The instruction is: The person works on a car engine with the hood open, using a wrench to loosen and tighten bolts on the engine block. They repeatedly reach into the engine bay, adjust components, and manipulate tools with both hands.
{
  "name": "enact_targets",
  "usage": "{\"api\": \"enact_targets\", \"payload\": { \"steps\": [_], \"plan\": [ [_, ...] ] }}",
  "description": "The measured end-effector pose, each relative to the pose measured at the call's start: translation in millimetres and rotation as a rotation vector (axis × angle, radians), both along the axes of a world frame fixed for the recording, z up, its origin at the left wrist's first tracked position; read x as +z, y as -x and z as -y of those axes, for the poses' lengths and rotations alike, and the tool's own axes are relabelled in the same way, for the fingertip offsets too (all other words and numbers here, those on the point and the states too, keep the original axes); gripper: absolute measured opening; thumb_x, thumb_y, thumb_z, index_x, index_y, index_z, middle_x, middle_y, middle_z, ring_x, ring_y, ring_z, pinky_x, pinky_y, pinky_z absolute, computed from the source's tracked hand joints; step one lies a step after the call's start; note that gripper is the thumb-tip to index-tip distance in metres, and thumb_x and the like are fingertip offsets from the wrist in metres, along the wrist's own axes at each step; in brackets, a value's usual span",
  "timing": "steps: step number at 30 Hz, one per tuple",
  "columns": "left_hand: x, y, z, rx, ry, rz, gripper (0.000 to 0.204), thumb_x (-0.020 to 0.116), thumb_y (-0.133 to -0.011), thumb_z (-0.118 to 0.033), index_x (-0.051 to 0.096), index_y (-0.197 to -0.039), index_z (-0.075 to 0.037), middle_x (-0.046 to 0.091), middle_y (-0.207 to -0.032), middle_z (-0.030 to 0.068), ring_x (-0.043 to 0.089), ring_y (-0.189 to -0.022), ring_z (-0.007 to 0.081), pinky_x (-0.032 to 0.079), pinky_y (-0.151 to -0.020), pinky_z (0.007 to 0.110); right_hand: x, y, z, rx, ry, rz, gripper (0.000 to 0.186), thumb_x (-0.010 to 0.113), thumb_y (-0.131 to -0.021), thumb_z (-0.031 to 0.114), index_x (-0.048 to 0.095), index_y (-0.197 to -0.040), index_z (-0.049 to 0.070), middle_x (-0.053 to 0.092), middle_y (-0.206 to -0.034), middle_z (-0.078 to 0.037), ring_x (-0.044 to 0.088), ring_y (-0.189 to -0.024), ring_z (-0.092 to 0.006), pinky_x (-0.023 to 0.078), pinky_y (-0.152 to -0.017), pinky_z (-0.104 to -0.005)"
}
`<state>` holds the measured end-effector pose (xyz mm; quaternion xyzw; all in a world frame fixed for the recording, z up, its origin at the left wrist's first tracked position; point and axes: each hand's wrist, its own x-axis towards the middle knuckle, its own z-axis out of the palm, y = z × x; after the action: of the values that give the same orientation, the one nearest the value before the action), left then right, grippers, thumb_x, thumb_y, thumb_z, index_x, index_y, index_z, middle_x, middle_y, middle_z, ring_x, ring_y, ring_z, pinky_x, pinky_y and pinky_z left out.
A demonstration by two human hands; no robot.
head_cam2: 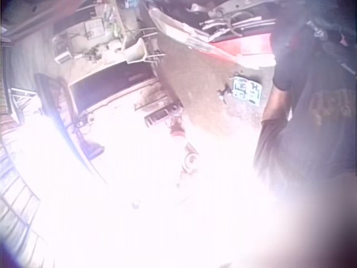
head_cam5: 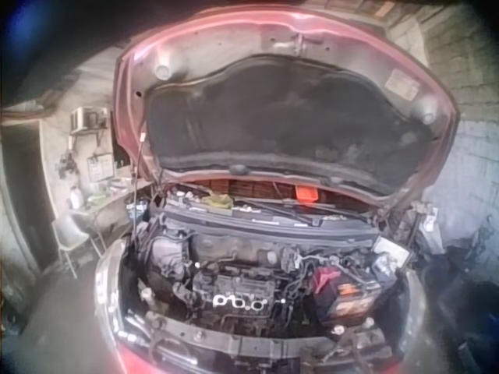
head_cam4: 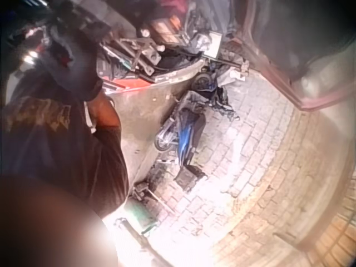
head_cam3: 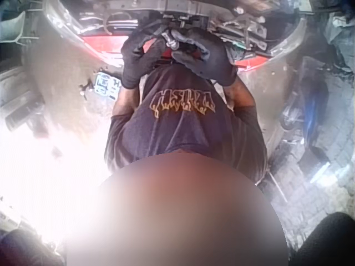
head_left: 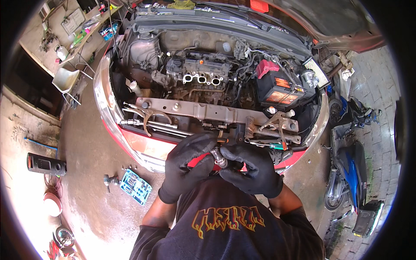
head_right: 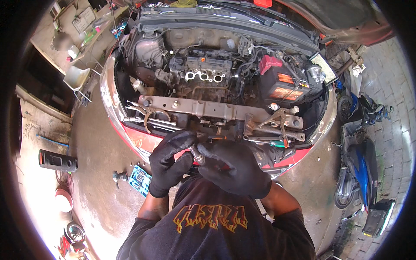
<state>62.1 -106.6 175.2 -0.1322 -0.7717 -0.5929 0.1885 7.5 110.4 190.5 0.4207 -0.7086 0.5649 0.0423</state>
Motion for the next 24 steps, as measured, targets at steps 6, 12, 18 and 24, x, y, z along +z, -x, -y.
{"api": "enact_targets", "payload": {
  "steps": [6, 12, 18, 24],
  "plan": [
    [2, 0, 1, 0.026, 0.051, -0.016, 0.036, 0.077, -0.083, -0.003, 0.075, -0.119, 0.002, 0.074, -0.126, 0.0185, 0.069, -0.119, 0.033, 0.052, -0.104, 0.043, 3, 3, 2, -0.016, -0.079, -0.029, 0.045, 0.082, -0.085, 0.01, 0.069, -0.127, 0.003, 0.062, -0.083, -0.009, 0.061, -0.068, -0.0241, 0.047, -0.063, -0.0377],
    [-7, -1, 2, 0.0, -0.087, 0.012, 0.032, 0.078, -0.08, 0.002, 0.075, -0.112, 0.003, 0.074, -0.12, 0.0185, 0.07, -0.114, 0.0293, 0.054, -0.099, 0.04, 10, 0, 3, 0.01, -0.166, 0.05, 0.037, 0.077, -0.09, 0.01, 0.069, -0.125, 0.0, 0.063, -0.086, -0.014, 0.063, -0.072, -0.0297, 0.049, -0.066, -0.0396],
    [-15, -4, -1, 0.042, -0.208, 0.055, 0.025, 0.08, -0.084, -0.002, 0.077, -0.109, 0.002, 0.075, -0.118, 0.0184, 0.069, -0.116, 0.0311, 0.054, -0.1, 0.042, 19, -2, 7, 0.02, -0.191, 0.111, 0.032, 0.07, -0.096, 0.007, 0.066, -0.125, -0.005, 0.069, -0.1, -0.021, 0.071, -0.086, -0.0355, 0.055, -0.076, -0.0423],
    [-16, -4, -3, 0.014, -0.281, 0.023, 0.029, 0.083, -0.085, -0.005, 0.076, -0.112, 0.001, 0.074, -0.12, 0.0185, 0.069, -0.115, 0.0309, 0.055, -0.1, 0.041, 12, -2, 6, 0.05, -0.201, 0.212, 0.035, 0.067, -0.098, 0.007, 0.064, -0.129, -0.006, 0.071, -0.107, -0.024, 0.074, -0.094, -0.0348, 0.056, -0.081, -0.0386]
  ]
}}
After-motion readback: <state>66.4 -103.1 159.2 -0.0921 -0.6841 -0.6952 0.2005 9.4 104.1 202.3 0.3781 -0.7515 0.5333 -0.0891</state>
